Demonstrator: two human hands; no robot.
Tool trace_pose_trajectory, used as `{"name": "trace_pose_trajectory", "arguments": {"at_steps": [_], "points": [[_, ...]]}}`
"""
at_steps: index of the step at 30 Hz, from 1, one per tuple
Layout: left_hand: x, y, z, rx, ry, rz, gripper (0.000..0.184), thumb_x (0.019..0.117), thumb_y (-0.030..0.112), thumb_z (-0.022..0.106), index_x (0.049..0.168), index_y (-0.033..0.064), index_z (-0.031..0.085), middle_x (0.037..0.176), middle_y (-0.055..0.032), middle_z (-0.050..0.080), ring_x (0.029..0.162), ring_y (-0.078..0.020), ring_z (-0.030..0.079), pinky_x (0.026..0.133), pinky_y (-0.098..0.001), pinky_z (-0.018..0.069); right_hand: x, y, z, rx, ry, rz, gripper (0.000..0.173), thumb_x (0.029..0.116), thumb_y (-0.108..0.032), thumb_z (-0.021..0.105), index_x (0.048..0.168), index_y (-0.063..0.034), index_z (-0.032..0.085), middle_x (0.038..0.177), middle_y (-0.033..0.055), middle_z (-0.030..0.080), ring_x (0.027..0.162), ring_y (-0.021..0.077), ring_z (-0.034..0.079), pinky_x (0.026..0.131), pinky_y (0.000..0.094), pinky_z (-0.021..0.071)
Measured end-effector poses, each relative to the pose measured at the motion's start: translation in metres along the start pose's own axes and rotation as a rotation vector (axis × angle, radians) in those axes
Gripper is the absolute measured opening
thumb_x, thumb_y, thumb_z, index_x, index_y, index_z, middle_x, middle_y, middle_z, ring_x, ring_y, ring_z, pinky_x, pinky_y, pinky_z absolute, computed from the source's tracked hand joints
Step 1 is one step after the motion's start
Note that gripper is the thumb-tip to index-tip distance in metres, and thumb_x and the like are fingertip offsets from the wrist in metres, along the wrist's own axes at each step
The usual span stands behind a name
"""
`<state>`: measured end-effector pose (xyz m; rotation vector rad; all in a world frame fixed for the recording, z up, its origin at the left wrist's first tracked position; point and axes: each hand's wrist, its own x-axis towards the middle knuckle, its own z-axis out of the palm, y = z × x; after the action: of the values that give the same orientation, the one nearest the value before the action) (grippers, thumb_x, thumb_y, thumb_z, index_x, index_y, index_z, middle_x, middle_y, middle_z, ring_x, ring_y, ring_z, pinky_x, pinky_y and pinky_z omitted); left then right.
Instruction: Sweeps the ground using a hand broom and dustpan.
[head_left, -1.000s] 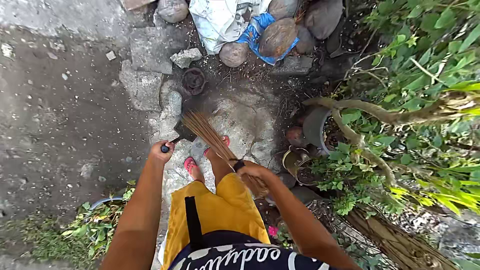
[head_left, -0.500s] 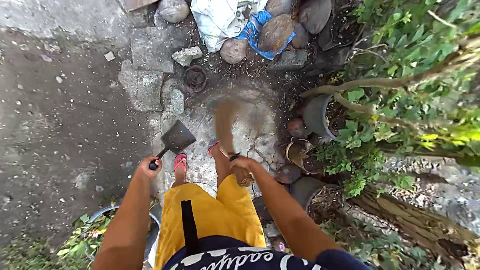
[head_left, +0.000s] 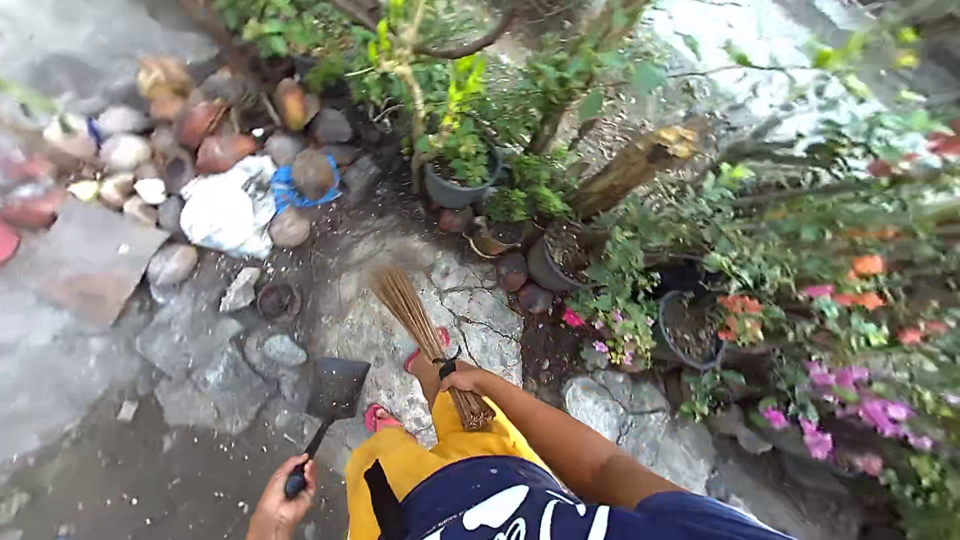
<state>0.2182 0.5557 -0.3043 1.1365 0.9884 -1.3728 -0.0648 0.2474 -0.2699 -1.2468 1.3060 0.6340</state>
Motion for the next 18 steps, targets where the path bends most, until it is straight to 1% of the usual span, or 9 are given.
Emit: {"name": "trace_pose_trajectory", "arguments": {"at_steps": [4, 5, 8, 11, 13, 14, 15, 16, 18], "points": [[-0.039, 0.009, 0.037, 0.21, -0.11, 0.019, 0.016, 0.1007, 0.015, 0.045, 0.09, 0.0074, 0.055, 0.067, -0.0029, 0.058, 0.05, -0.007, 0.058, 0.043, -0.0175, 0.0504, 0.008, 0.022, 0.029, 0.028, 0.169, 0.107, 0.089, 0.0787, -0.038, 0.082, 0.147, 0.0044, 0.044, 0.141, 0.0274, 0.055, 0.132, 0.0391, 0.054, 0.109, 0.0583, 0.0446], [-0.048, 0.01, 0.051, 0.259, -0.144, 0.024, 0.016, 0.101, 0.015, 0.044, 0.092, 0.0071, 0.055, 0.069, -0.0034, 0.059, 0.051, -0.0073, 0.059, 0.044, -0.0179, 0.0513, -0.003, 0.016, 0.033, 0.028, 0.135, 0.135, 0.088, 0.0815, -0.039, 0.08, 0.147, 0.0066, 0.043, 0.144, 0.0284, 0.051, 0.135, 0.0399, 0.051, 0.11, 0.0583, 0.0431], [-0.08, 0.005, 0.11, 0.385, -0.221, 0.041, 0.019, 0.1018, 0.015, 0.042, 0.099, 0.004, 0.057, 0.071, -0.0044, 0.06, 0.053, -0.008, 0.061, 0.045, -0.0184, 0.0529, -0.041, 0.003, 0.042, 0.043, -0.024, 0.155, 0.063, 0.0942, -0.037, 0.068, 0.137, 0.0076, 0.054, 0.142, 0.0268, 0.054, 0.133, 0.0352, 0.053, 0.109, 0.0545, 0.0428], [-0.113, -0.014, 0.186, 0.449, -0.316, 0.049, 0.022, 0.1026, 0.016, 0.041, 0.102, 0.0017, 0.057, 0.072, -0.0046, 0.06, 0.053, -0.0078, 0.061, 0.046, -0.0179, 0.0534, -0.035, 0.018, 0.035, -0.027, -0.135, 0.049, 0.058, 0.1, -0.038, 0.06, 0.137, 0.006, 0.057, 0.142, 0.0269, 0.055, 0.134, 0.0368, 0.052, 0.111, 0.0574, 0.0401], [-0.133, -0.032, 0.24, 0.455, -0.378, 0.03, 0.025, 0.1029, 0.018, 0.04, 0.105, 0.0003, 0.057, 0.075, -0.0058, 0.062, 0.054, -0.008, 0.062, 0.047, -0.0176, 0.0539, -0.026, 0.025, 0.02, -0.024, -0.004, -0.065, 0.068, 0.0968, -0.037, 0.067, 0.143, 0.0097, 0.049, 0.144, 0.0351, 0.05, 0.134, 0.0476, 0.05, 0.11, 0.0648, 0.0393], [-0.143, -0.044, 0.268, 0.45, -0.393, 0.022, 0.027, 0.1038, 0.02, 0.039, 0.108, 0.0002, 0.056, 0.076, -0.0063, 0.062, 0.054, -0.0082, 0.062, 0.047, -0.0176, 0.054, -0.029, 0.02, 0.006, 0.029, 0.115, -0.097, 0.085, 0.0907, -0.037, 0.075, 0.153, 0.0039, 0.035, 0.15, 0.0359, 0.041, 0.136, 0.0499, 0.047, 0.109, 0.0647, 0.0415], [-0.152, -0.059, 0.296, 0.451, -0.401, 0.02, 0.028, 0.1048, 0.023, 0.039, 0.109, 0.0008, 0.056, 0.078, -0.0065, 0.062, 0.054, -0.008, 0.062, 0.046, -0.0175, 0.0538, -0.031, 0.012, -0.011, 0.096, 0.252, -0.16, 0.098, 0.0841, -0.037, 0.082, 0.159, -0.0037, 0.027, 0.156, 0.0326, 0.035, 0.138, 0.0491, 0.045, 0.109, 0.0635, 0.0428], [-0.161, -0.076, 0.324, 0.451, -0.409, 0.025, 0.029, 0.1054, 0.025, 0.039, 0.109, 0.0013, 0.056, 0.078, -0.0066, 0.062, 0.054, -0.0081, 0.062, 0.046, -0.0178, 0.0536, -0.033, 0.004, -0.029, 0.165, 0.389, -0.27, 0.105, 0.0781, -0.035, 0.087, 0.16, -0.0085, 0.027, 0.157, 0.0283, 0.035, 0.138, 0.0458, 0.046, 0.11, 0.0606, 0.0441], [-0.176, -0.11, 0.374, 0.475, -0.449, 0.021, 0.03, 0.1061, 0.026, 0.039, 0.105, 0.002, 0.056, 0.078, -0.0067, 0.062, 0.054, -0.0094, 0.062, 0.047, -0.0193, 0.0538, -0.039, -0.013, -0.065, 0.279, 0.595, -0.563, 0.103, 0.0718, -0.033, 0.088, 0.157, -0.0091, 0.036, 0.156, 0.0213, 0.041, 0.141, 0.0362, 0.045, 0.115, 0.0513, 0.0423]]}}
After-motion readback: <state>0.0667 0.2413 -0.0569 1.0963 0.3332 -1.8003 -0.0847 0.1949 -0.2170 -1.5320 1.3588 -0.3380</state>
